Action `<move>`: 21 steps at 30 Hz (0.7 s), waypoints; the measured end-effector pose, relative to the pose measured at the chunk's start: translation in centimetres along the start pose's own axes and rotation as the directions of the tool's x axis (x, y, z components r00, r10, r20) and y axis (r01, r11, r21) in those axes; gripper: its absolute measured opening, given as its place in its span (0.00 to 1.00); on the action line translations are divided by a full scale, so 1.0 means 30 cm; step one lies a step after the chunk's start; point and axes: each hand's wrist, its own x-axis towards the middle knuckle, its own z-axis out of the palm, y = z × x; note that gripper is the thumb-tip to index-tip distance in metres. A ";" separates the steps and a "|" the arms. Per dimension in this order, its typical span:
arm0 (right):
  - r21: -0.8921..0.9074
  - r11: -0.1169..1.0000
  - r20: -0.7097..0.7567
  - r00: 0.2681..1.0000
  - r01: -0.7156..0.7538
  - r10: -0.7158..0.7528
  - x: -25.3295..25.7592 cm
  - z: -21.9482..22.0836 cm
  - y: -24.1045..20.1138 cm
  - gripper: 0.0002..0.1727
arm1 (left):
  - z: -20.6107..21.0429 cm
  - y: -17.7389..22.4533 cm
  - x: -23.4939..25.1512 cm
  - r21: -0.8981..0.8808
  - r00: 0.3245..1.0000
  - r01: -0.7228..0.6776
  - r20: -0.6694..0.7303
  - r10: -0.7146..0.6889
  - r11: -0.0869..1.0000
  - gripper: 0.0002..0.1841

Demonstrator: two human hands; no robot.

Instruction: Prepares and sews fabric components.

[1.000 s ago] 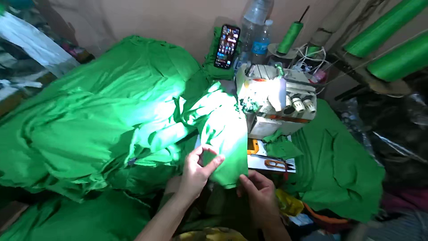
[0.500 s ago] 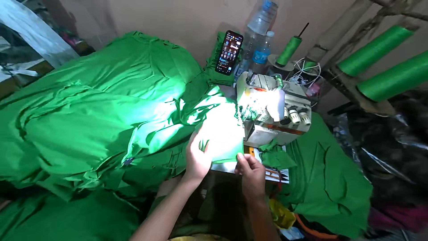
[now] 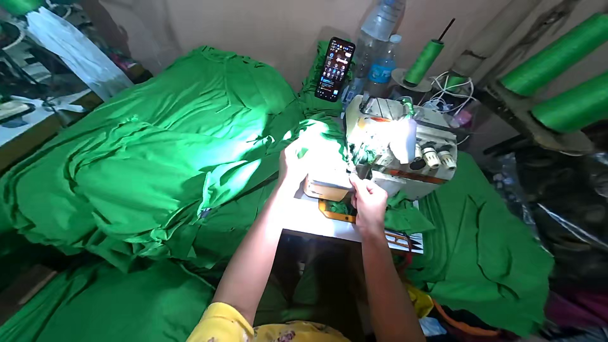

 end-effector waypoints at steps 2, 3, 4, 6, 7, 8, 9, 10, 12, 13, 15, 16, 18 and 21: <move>-0.002 1.000 0.000 1.000 0.007 -0.007 -0.002 -0.001 0.003 0.26 | 0.008 -0.012 0.002 -0.042 1.000 0.002 -0.027 -0.003 0.999 0.20; -0.009 1.000 0.002 1.000 0.007 -0.007 -0.003 -0.001 0.004 0.26 | 0.011 -0.015 -0.005 -0.063 0.999 0.007 -0.046 -0.010 0.998 0.22; -0.011 1.000 0.003 1.000 0.008 -0.008 -0.004 -0.003 0.004 0.27 | 0.012 -0.023 -0.015 -0.084 0.998 0.000 -0.068 -0.006 0.996 0.26; -0.012 1.000 -0.003 1.000 0.019 -0.019 -0.011 -0.009 0.002 0.27 | 0.013 -0.050 -0.049 -0.121 0.989 -0.062 -0.141 0.045 0.991 0.30; -0.022 0.999 -0.004 0.999 0.035 -0.035 -0.020 -0.013 0.001 0.26 | 0.008 -0.069 -0.075 -0.140 0.981 -0.107 -0.176 0.082 0.984 0.33; -0.034 0.998 -0.005 0.999 0.051 -0.051 -0.034 -0.016 -0.003 0.25 | -0.004 -0.091 -0.109 -0.151 0.974 -0.141 -0.201 0.110 0.978 0.36; -0.047 0.997 0.001 0.998 0.062 -0.062 -0.052 -0.016 -0.010 0.25 | -0.012 -0.115 -0.149 -0.170 0.961 -0.174 -0.245 0.129 0.970 0.38; -0.065 0.996 0.019 0.998 0.066 -0.065 -0.074 -0.013 -0.019 0.25 | -0.015 -0.141 -0.195 -0.193 0.940 -0.212 -0.307 0.146 0.958 0.40; -0.108 0.988 0.098 0.990 0.108 -0.098 -0.121 -0.001 -0.018 0.24 | -0.014 -0.171 -0.314 -0.270 0.910 -0.257 -0.392 0.138 0.928 0.41; -0.121 0.984 0.142 0.983 0.134 -0.117 -0.142 0.010 -0.010 0.23 | -0.007 -0.173 -0.383 -0.300 0.905 -0.253 -0.409 0.115 0.920 0.42; -0.109 0.980 0.206 0.968 0.167 -0.142 -0.177 0.035 0.010 0.16 | 0.027 -0.168 -0.518 -0.325 0.907 -0.217 -0.415 0.067 0.920 0.43; -0.095 0.980 0.228 0.962 0.176 -0.151 -0.192 0.043 0.016 0.11 | 0.048 -0.169 -0.575 -0.345 0.917 -0.190 -0.396 0.041 0.919 0.43; -0.110 0.973 0.219 0.960 0.202 -0.174 -0.211 0.036 0.027 0.09 | 0.081 -0.184 -0.656 -0.392 0.949 -0.136 -0.315 0.006 0.910 0.44; -0.283 0.940 0.082 0.981 0.191 -0.175 -0.178 -0.049 0.045 0.12 | 0.107 -0.192 -0.703 -0.486 0.982 -0.040 -0.181 -0.056 0.873 0.45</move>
